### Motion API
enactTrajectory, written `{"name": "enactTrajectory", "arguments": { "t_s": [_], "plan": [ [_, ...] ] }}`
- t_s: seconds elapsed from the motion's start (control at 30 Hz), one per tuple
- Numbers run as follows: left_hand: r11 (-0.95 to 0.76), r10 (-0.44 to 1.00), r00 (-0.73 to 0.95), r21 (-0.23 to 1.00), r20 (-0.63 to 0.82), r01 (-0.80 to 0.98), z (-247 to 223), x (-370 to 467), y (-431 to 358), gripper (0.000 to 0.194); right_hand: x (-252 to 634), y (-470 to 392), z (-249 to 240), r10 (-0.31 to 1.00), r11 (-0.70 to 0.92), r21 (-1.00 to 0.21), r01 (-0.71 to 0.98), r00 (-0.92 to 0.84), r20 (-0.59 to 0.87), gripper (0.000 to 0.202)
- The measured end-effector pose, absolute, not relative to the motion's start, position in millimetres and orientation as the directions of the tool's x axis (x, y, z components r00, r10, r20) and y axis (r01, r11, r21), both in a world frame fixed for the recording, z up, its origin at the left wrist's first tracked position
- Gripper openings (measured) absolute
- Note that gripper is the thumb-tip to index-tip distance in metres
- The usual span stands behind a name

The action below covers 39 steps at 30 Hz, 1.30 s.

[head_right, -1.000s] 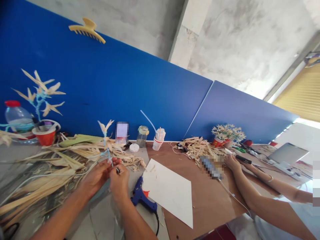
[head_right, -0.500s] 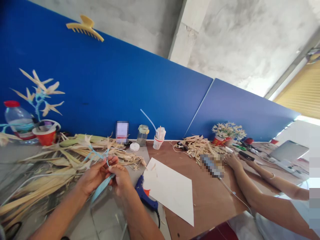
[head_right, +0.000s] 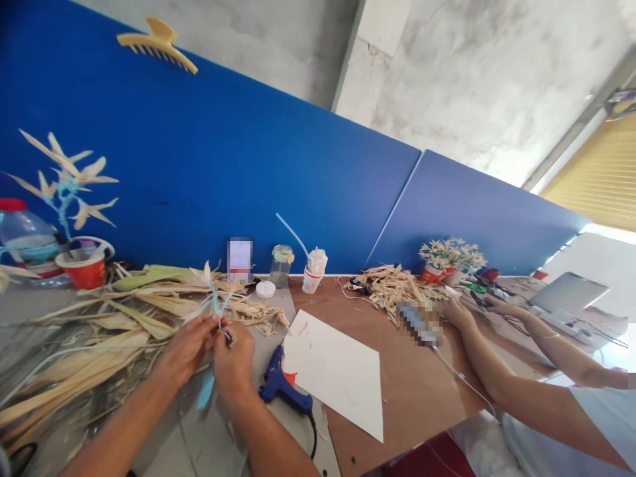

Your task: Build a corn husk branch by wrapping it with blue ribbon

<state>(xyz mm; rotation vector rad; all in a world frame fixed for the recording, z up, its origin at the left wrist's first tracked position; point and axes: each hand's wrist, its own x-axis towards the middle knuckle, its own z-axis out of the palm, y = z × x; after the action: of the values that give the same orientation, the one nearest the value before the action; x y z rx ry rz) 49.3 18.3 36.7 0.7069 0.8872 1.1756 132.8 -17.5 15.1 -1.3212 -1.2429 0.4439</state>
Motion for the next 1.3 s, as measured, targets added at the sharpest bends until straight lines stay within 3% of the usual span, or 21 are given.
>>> {"name": "enactTrajectory", "arguments": {
  "t_s": [0.1, 0.2, 0.33, 0.43, 0.5, 0.57, 0.67, 0.93, 1.1, 1.3],
  "plan": [
    [0.167, 0.986, 0.062, 0.91, -0.155, -0.379, 34.2, 47.9, 20.2, 0.031, 134.3, -21.5, 13.2, 0.805, 0.3, -0.753, 0.586, 0.268, 0.529, 0.024],
    [0.073, 0.997, 0.0, 0.981, -0.074, -0.179, 34.8, 43.8, 21.3, 0.033, 133.4, -24.6, 10.6, 0.807, 0.332, -0.657, 0.677, 0.157, 0.569, 0.025],
    [-0.015, 0.999, -0.041, 1.0, 0.015, -0.017, 35.7, 40.9, 21.3, 0.024, 131.9, -23.7, 9.0, 0.826, 0.334, -0.676, 0.658, 0.141, 0.546, 0.022],
    [0.086, 0.996, 0.007, 0.968, -0.086, -0.234, 36.8, 42.9, 20.0, 0.019, 130.9, -18.3, 9.4, 0.878, 0.295, -0.843, 0.45, 0.221, 0.425, 0.018],
    [0.169, 0.986, 0.077, 0.893, -0.15, -0.417, 38.3, 44.6, 19.1, 0.015, 130.3, -14.0, 10.3, 0.937, 0.188, -0.959, 0.212, 0.253, 0.24, 0.018],
    [0.225, 0.974, 0.143, 0.827, -0.176, -0.516, 40.1, 45.5, 18.4, 0.009, 129.6, -10.6, 11.6, 0.972, 0.042, -0.999, -0.031, 0.232, 0.034, 0.016],
    [0.264, 0.964, 0.167, 0.793, -0.205, -0.55, 41.5, 45.2, 17.7, 0.004, 128.4, -8.5, 13.3, 0.975, -0.09, -0.955, -0.283, 0.171, -0.143, 0.012],
    [0.295, 0.956, 0.182, 0.772, -0.232, -0.564, 48.1, 45.0, 13.8, 0.008, 132.5, -10.6, 18.0, 0.967, -0.237, -0.755, -0.612, -0.071, -0.246, 0.009],
    [0.356, 0.931, 0.286, 0.725, -0.225, -0.589, 54.2, 41.0, 11.7, 0.006, 139.0, -11.0, 21.0, 0.915, -0.399, -0.593, -0.699, -0.268, -0.301, 0.01],
    [0.358, 0.919, 0.361, 0.714, -0.157, -0.602, 41.5, 35.8, 17.0, 0.007, 136.7, -12.2, 24.7, 0.911, -0.393, -0.512, -0.764, -0.247, -0.331, 0.007]
  ]
}}
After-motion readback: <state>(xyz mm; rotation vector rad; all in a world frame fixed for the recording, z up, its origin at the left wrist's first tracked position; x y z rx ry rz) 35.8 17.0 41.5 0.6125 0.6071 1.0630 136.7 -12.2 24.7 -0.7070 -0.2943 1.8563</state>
